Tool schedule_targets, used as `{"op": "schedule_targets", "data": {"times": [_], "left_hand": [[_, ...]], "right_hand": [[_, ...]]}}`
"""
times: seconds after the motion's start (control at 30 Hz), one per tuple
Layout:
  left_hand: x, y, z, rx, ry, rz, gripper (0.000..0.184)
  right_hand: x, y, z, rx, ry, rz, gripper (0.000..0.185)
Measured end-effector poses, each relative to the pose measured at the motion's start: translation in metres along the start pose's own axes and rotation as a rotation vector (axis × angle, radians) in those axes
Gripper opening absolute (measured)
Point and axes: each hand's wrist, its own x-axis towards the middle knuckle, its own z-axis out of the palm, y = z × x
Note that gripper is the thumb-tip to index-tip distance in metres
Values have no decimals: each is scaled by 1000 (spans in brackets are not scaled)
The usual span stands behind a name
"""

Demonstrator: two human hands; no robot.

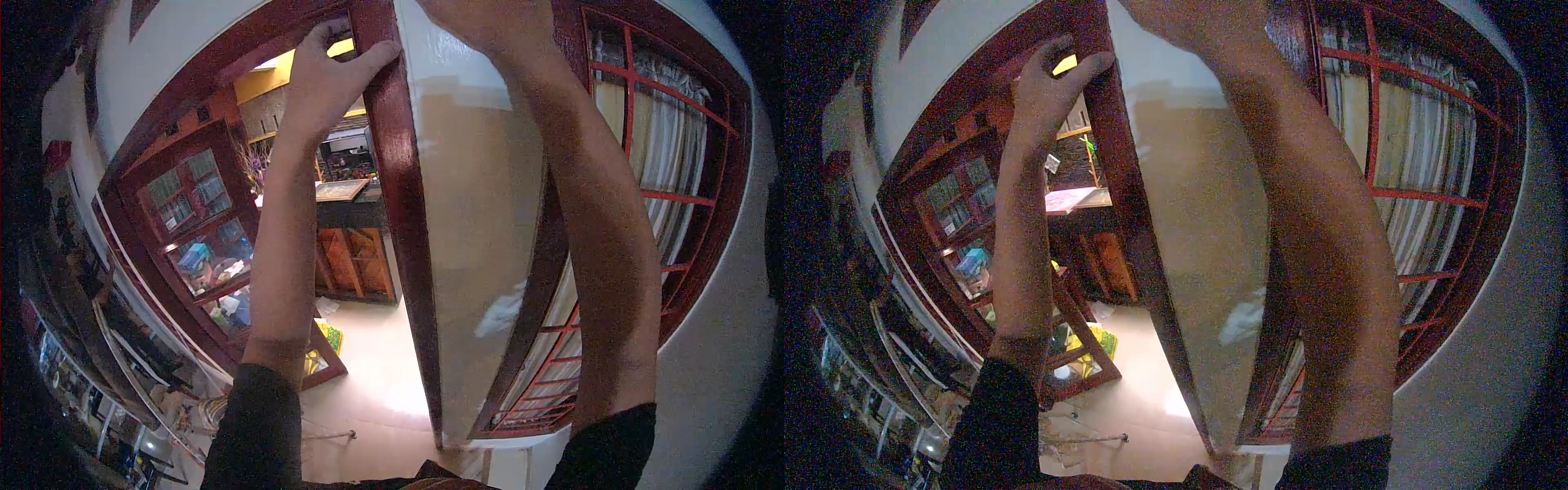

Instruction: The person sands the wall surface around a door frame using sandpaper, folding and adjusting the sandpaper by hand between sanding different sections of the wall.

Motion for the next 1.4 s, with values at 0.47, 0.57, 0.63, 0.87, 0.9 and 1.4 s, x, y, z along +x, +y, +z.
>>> {"op": "schedule_targets", "data": {"times": [0.47, 0.57, 0.63, 0.87, 0.9, 1.4], "left_hand": [[7, -3, 1, -68, 18, -50, 69], [1, 4, 6, 69, 104, -28, 65], [3, 5, 4, 78, 77, -6, 65], [2, 12, 8, 288, 101, -59, 78], [4, 6, 7, 293, 100, -63, 78], [-22, 2, 36, -45, 204, -29, 69]], "right_hand": [[-1, 1, 2, -16, 38, -14, 53], [-1, 2, 6, -10, 76, -35, 53], [-1, 2, 7, -11, 102, -45, 53], [-1, 4, 7, -14, 55, -19, 54], [-1, 3, 6, -8, 70, -23, 54], [0, 0, 3, -6, 28, -8, 55]]}}
